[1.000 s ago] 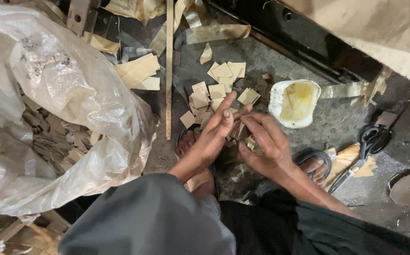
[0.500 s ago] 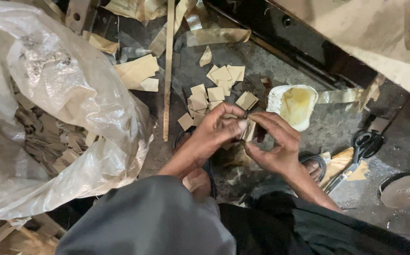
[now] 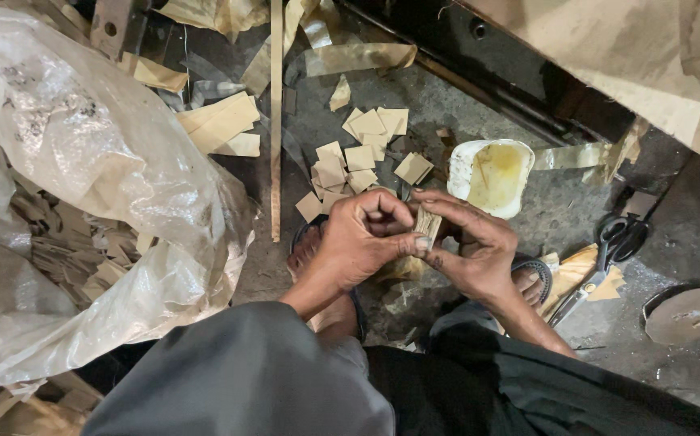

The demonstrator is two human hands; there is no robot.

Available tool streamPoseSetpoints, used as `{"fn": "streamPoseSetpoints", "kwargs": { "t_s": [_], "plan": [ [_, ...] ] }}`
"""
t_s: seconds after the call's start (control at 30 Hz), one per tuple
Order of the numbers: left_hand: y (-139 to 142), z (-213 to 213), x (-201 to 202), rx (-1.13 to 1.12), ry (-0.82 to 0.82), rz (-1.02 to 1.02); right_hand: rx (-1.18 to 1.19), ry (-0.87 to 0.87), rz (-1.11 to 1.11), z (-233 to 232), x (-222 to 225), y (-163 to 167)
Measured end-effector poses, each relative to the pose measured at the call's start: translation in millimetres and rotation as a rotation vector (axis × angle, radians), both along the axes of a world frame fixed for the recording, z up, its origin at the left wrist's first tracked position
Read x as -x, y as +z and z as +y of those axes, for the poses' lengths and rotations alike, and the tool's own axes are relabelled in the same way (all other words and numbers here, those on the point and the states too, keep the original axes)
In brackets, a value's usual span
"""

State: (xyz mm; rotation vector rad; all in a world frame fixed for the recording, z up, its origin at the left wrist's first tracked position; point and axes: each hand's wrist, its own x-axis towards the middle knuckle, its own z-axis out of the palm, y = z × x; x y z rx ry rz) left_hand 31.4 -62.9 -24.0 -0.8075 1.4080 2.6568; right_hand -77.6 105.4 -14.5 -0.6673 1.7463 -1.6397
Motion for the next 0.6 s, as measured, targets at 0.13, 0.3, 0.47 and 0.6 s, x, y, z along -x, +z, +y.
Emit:
{"fn": "streamPoseSetpoints", "kwargs": {
  "t_s": [0.13, 0.3, 0.47, 0.6],
  "plan": [
    [7.0, -3.0, 1.1, 0.018, -0.026, 0.0, 0.043, 0.031, 0.007, 2.8, 3.6, -0.1],
    [10.8, -4.1, 2.5, 0.045, -0.034, -0.003, 0.026, 0.033, 0.041, 2.0, 6.4, 3.1],
    [5.3, -2.0, 2.8, 0.006, -0.077, -0.013, -0.072, 0.041, 0.371, -3.5, 4.2, 7.1],
    [2.7, 6.3, 5.1, -0.011, -0.008, 0.06, -0.089, 0.056, 0.52, -2.6, 4.9, 11.9]
  ]
}}
